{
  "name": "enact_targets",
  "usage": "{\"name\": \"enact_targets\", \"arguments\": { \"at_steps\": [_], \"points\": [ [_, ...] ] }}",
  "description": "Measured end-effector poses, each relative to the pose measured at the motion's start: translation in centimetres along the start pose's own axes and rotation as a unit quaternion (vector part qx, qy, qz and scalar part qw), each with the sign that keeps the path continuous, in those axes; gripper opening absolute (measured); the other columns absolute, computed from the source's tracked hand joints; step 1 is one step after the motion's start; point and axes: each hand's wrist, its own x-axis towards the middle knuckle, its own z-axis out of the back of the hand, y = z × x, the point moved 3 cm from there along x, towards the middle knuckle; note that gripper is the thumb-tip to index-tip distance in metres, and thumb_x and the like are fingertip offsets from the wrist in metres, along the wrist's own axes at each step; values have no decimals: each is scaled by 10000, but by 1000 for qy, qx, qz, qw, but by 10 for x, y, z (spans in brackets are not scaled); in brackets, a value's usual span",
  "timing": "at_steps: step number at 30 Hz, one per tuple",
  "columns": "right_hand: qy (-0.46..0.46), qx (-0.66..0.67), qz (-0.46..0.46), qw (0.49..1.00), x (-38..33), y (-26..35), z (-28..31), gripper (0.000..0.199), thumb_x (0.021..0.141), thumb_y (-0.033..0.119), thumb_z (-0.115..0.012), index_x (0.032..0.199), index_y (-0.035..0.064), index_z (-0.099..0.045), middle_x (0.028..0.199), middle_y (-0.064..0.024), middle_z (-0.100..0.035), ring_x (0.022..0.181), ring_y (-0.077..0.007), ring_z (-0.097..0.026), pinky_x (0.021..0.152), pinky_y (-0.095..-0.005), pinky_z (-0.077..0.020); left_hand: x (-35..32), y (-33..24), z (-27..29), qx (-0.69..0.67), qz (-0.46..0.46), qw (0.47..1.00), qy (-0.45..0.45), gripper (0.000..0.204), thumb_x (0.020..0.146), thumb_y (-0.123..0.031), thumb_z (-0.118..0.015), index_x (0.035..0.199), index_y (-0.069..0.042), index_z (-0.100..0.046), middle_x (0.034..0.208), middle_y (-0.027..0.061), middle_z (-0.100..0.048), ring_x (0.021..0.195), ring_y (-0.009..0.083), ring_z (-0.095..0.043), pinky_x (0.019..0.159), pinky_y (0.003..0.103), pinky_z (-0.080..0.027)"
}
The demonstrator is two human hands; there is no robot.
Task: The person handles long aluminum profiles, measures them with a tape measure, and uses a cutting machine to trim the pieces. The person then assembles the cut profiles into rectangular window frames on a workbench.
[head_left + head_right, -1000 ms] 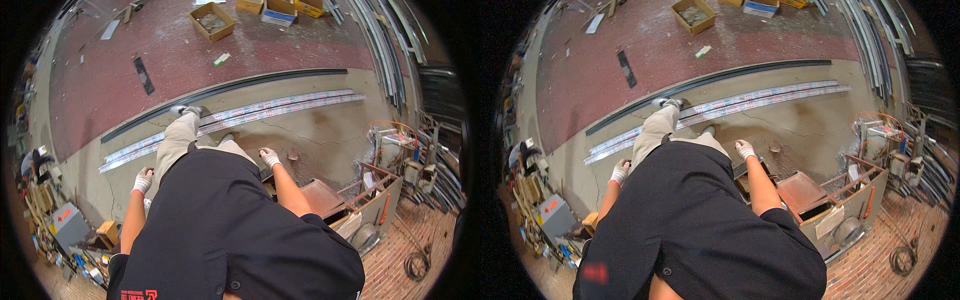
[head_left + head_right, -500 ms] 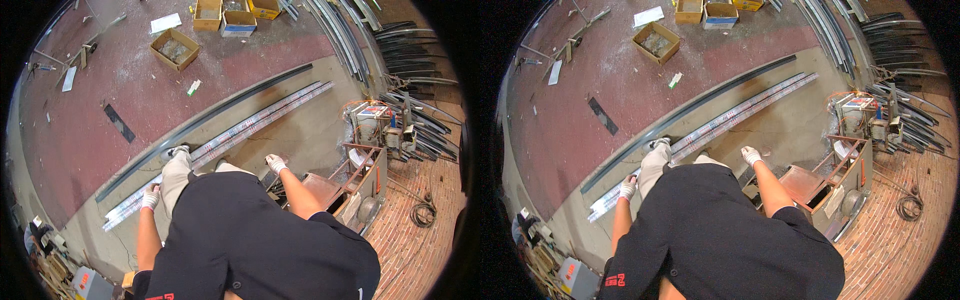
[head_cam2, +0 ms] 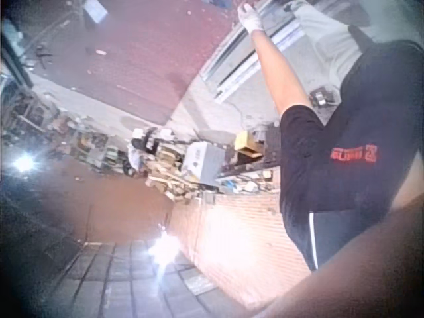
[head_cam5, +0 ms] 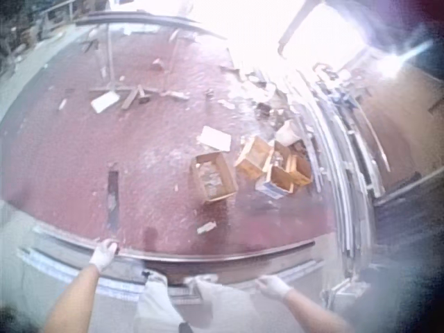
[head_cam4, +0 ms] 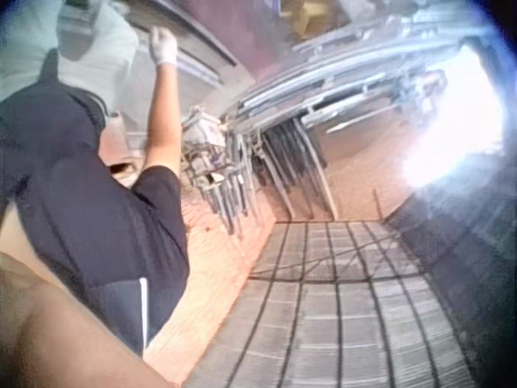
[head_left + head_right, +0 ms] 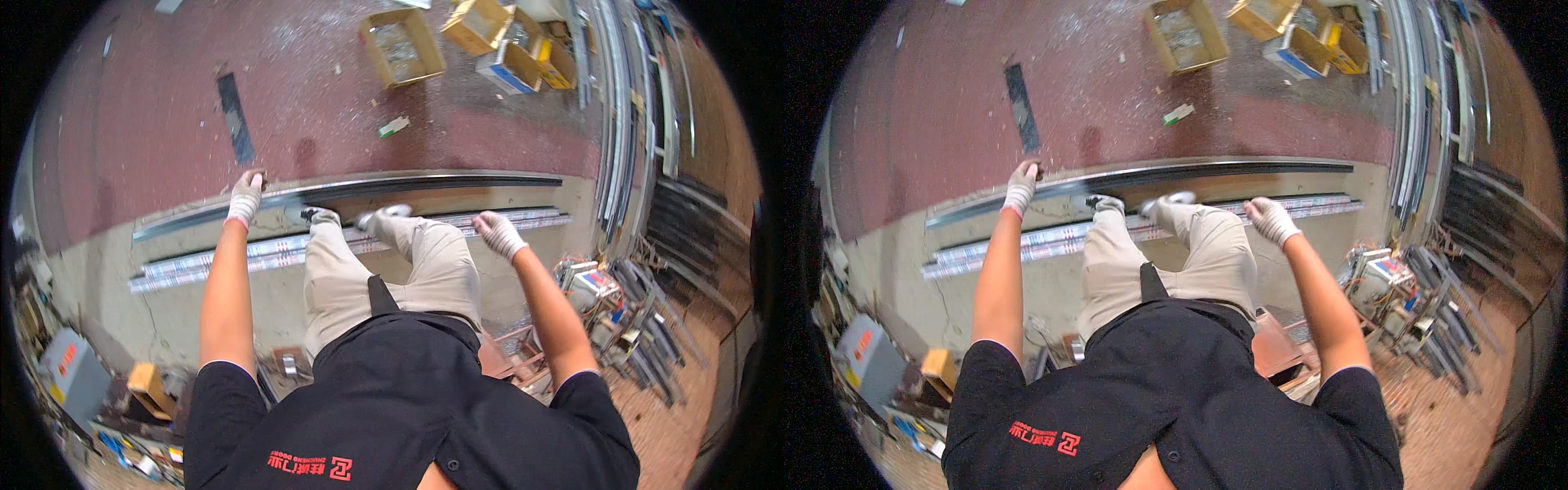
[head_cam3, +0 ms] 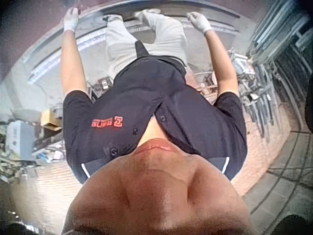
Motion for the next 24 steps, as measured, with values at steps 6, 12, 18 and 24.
{"name": "enact_targets", "arguments": {
  "at_steps": [6,12,18,24],
  "points": [
    [81,-154,-6,985,229,-6,-10,459,983,424,-540,999,-5,-702,939,-242,-708,869,-401,-672,819,-442,-509,1,129,-31,-32,133,988,-69,301,998,-284,-602,1166,-47,-679,918,50,-708,797,135,-622,748,303,-501],
    [96,-198,-107,970,345,-90,-157,542,964,483,-534,1244,36,-655,1212,-257,-666,1176,-399,-619,1018,-430,-475,5,258,-134,-167,389,895,-142,357,1002,-293,-614,1282,-79,-564,978,88,-695,653,193,-651,514,334,-523],
    [115,-69,-324,937,380,-256,-307,785,919,614,-524,1272,-80,-622,1306,-310,-601,1296,-403,-547,1102,-422,-405,82,352,-217,-221,454,850,-154,805,829,-566,-764,1314,12,-486,1127,157,-552,859,259,-602,720,391,-532],
    [-139,247,-586,759,446,-410,-366,1053,794,773,-637,1313,-140,-559,1262,-208,-659,1017,-306,-681,863,-453,-552,154,398,-225,-235,473,809,-257,894,769,-679,-749,1438,-155,-469,1450,136,-474,1339,282,-434,1110,438,-380]
  ]
}}
